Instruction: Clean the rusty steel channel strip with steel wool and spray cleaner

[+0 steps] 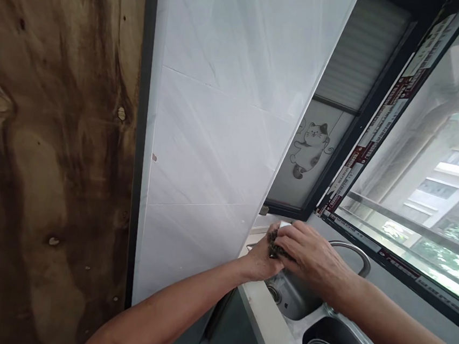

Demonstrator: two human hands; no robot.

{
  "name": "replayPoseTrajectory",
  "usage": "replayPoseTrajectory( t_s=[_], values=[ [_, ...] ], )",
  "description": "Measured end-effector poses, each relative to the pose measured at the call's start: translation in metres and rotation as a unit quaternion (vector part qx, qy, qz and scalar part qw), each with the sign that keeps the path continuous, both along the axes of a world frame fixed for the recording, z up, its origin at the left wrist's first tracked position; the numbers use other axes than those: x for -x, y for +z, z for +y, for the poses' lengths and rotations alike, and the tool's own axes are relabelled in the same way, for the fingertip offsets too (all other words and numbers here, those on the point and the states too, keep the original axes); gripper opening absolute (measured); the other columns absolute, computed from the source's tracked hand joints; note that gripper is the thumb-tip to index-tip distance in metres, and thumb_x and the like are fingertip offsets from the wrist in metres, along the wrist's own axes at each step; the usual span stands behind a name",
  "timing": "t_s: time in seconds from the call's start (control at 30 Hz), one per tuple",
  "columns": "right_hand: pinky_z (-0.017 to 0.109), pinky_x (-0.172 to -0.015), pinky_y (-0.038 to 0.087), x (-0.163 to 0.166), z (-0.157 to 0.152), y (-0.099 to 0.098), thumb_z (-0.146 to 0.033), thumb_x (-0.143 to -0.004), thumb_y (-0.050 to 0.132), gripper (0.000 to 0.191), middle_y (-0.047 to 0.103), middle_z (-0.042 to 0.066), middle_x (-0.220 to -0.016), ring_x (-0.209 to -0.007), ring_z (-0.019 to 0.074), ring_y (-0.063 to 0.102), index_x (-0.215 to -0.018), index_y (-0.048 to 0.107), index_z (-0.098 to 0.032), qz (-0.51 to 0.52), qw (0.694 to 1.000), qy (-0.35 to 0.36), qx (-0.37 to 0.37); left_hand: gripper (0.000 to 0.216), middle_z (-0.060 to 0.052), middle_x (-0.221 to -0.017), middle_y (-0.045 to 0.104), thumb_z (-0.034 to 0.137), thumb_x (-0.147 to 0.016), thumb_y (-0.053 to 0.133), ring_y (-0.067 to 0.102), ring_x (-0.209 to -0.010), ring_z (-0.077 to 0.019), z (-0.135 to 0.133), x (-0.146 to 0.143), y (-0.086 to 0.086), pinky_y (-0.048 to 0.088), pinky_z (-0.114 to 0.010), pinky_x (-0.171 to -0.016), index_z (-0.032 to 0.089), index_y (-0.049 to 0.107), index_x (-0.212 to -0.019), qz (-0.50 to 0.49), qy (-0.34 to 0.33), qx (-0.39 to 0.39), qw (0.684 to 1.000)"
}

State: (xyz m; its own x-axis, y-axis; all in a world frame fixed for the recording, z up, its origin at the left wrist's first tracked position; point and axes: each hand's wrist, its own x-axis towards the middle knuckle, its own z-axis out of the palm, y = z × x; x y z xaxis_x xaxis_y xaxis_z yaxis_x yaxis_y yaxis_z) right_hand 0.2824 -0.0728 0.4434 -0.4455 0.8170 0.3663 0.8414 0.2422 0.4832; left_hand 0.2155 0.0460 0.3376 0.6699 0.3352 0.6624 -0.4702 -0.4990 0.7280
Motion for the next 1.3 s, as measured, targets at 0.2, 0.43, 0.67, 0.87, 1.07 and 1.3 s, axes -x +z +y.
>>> replayPoseTrajectory(
  t_s=[0.2,0.43,0.67,0.87,1.07,1.3],
  values=[
    [0.034,-0.072,0.039,-0.027,0.012,0.041,-0.021,-0.095,0.057,0.014,0.062,0.008,-0.091,-0.084,0.021,0.049,-0.085,0.067,-0.02,0.016,0.999,-0.032,-0.031,0.064,0.002,-0.09,0.052,0.013,-0.075,0.059,0.05,-0.079,-0.0134,-0.006,0.021,0.001,0.048,-0.027,-0.077,0.021,0.04,-0.135,0.067,-0.015,0.014,0.998],
    [0.034,-0.071,0.036,0.007,0.011,0.017,-0.017,-0.09,0.063,0.009,0.062,0.007,-0.089,-0.082,0.0199,0.047,-0.081,0.066,-0.019,0.006,0.999,0.008,0.031,0.039,-0.005,-0.102,0.058,0.016,-0.073,0.063,0.054,-0.09,-0.0172,0.0,0.017,-0.006,0.049,-0.031,-0.084,0.018,0.057,-0.111,0.057,0.021,0.05,0.997],
    [0.035,-0.081,0.044,-0.039,0.026,0.02,-0.02,-0.093,0.055,0.012,0.064,0.009,-0.098,-0.09,0.0216,0.055,-0.094,0.067,-0.019,0.205,0.976,-0.007,-0.076,0.061,-0.002,-0.104,0.056,0.018,-0.078,0.06,0.053,-0.086,-0.0136,0.003,0.037,-0.006,0.049,-0.029,-0.085,0.022,0.041,-0.136,0.061,-0.011,0.067,0.996],
    [0.037,-0.089,0.047,-0.083,0.014,-0.059,-0.024,-0.091,0.051,0.019,0.065,0.007,-0.104,-0.1,0.0221,0.06,-0.103,0.065,-0.022,0.448,0.881,-0.055,-0.145,0.057,-0.006,-0.129,0.057,0.031,-0.087,0.058,0.056,-0.113,-0.0156,0.005,0.088,-0.032,0.043,-0.028,-0.102,0.024,0.038,-0.14,0.102,0.063,0.154,0.981],
    [0.042,-0.098,0.046,-0.039,0.065,-0.182,-0.02,-0.091,0.05,0.027,0.067,0.008,-0.113,-0.109,0.0225,0.057,-0.114,0.064,-0.023,0.56,0.824,-0.003,-0.086,0.066,-0.006,-0.137,0.062,0.041,-0.081,0.07,0.052,-0.132,-0.0213,0.013,0.117,-0.08,0.033,-0.037,-0.117,0.028,0.046,-0.142,0.125,0.208,0.328,0.913],
    [0.041,-0.089,0.045,0.003,0.1,-0.255,-0.014,-0.088,0.057,0.038,0.066,0.006,-0.125,-0.104,0.0243,0.055,-0.123,0.063,-0.026,0.507,0.858,0.038,0.067,0.078,0.0,-0.126,0.07,0.022,-0.069,0.082,0.061,-0.123,-0.0259,0.012,0.127,-0.12,0.049,-0.044,-0.108,0.038,0.051,-0.139,0.027,0.314,0.557,0.768]
  ],
)
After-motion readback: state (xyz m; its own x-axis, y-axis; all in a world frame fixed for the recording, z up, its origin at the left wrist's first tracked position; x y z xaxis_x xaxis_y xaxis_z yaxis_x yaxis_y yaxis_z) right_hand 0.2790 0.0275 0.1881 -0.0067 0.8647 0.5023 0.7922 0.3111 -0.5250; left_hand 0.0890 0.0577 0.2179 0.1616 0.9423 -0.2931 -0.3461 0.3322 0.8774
